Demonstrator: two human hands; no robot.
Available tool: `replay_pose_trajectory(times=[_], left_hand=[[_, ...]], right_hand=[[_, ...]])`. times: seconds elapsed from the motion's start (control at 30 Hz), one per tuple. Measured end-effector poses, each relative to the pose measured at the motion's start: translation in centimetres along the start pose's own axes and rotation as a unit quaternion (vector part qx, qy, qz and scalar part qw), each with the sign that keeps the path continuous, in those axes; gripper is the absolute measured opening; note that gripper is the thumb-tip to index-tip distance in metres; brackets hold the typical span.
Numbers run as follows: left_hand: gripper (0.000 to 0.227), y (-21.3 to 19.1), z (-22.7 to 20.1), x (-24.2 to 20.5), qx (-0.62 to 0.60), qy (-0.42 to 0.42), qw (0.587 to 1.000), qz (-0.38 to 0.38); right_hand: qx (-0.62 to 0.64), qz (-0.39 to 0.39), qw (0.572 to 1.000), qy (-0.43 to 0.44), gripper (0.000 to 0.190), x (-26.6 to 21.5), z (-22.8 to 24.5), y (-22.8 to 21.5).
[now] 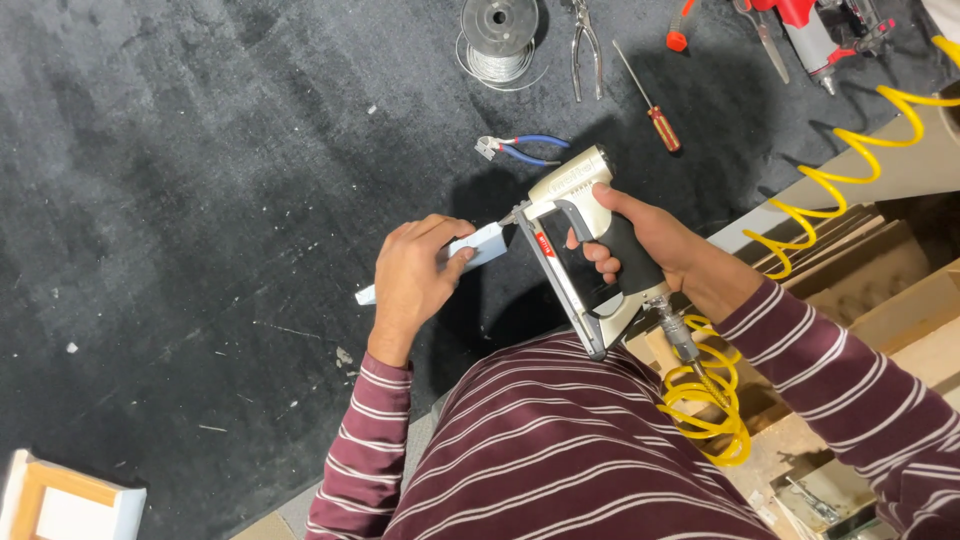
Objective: The person staples a light blue fabric piece to a wooden frame using a pneumatic staple gun, then folds and secures the fabric edges around the frame. They handle the frame and fabric repeatedly to align and fasten the material.
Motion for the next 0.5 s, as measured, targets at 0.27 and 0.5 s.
replay_pose_trajectory(times=[0.27, 0.5], left_hand=[[0.024, 1.3, -4.7, 1.5, 0.091, 0.037, 0.991, -0.091], [0.029, 4.0, -5.4, 1.2, 0.267, 0.063, 0.918, -0.287]], right_hand=[[0.026, -0.024, 0.999, -0.012, 0.067, -1.2, 0.1, 0.0], [0.044, -0.038, 0.998, -0.037, 0.067, -2.2, -0.1, -1.5]])
Point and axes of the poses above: each hand's wrist, its own x-axis towards the middle knuckle, its own y-axis out of the palm, z = x × y, the point moved 6 cm from there along x, towards the middle knuckle, and after that the axes turned 11 degrees about z, right-handed, at the moved point
